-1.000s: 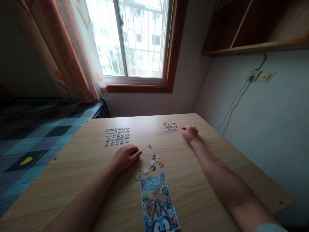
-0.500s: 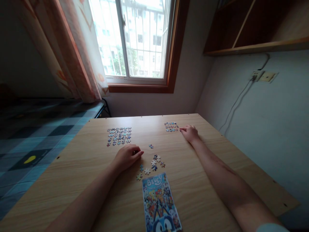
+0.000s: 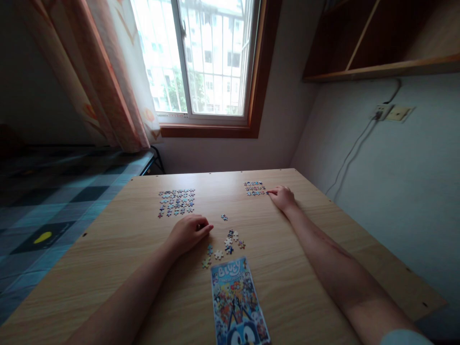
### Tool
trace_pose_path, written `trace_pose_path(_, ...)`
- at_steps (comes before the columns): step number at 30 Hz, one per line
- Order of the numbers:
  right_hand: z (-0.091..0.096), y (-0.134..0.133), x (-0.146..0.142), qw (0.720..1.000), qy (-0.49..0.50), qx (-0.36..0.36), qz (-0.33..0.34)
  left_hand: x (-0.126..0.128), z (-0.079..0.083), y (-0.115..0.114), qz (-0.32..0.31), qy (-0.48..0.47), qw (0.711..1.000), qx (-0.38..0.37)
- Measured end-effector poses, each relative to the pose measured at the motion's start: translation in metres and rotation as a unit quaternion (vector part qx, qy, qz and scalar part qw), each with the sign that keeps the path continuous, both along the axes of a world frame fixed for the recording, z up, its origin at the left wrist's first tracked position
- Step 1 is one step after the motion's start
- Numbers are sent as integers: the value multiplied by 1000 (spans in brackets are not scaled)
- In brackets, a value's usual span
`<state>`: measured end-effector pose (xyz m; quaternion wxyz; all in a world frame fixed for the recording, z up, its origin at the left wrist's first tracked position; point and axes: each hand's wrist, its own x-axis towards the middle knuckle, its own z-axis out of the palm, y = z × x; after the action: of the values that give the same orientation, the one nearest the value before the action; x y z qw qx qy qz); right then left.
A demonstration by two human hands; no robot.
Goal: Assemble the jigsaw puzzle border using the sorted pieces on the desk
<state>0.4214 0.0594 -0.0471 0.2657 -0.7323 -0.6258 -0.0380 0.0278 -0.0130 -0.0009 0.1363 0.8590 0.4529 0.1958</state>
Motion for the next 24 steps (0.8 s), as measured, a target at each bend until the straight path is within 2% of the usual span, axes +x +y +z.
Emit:
trace_pose_path(12, 1, 2, -1, 1000, 6, 7, 9, 0, -1, 0, 3, 6, 1000, 7)
trace_pose_path(24, -3, 8, 7, 999, 35, 16, -21, 1, 2, 0, 2, 7, 1000, 6)
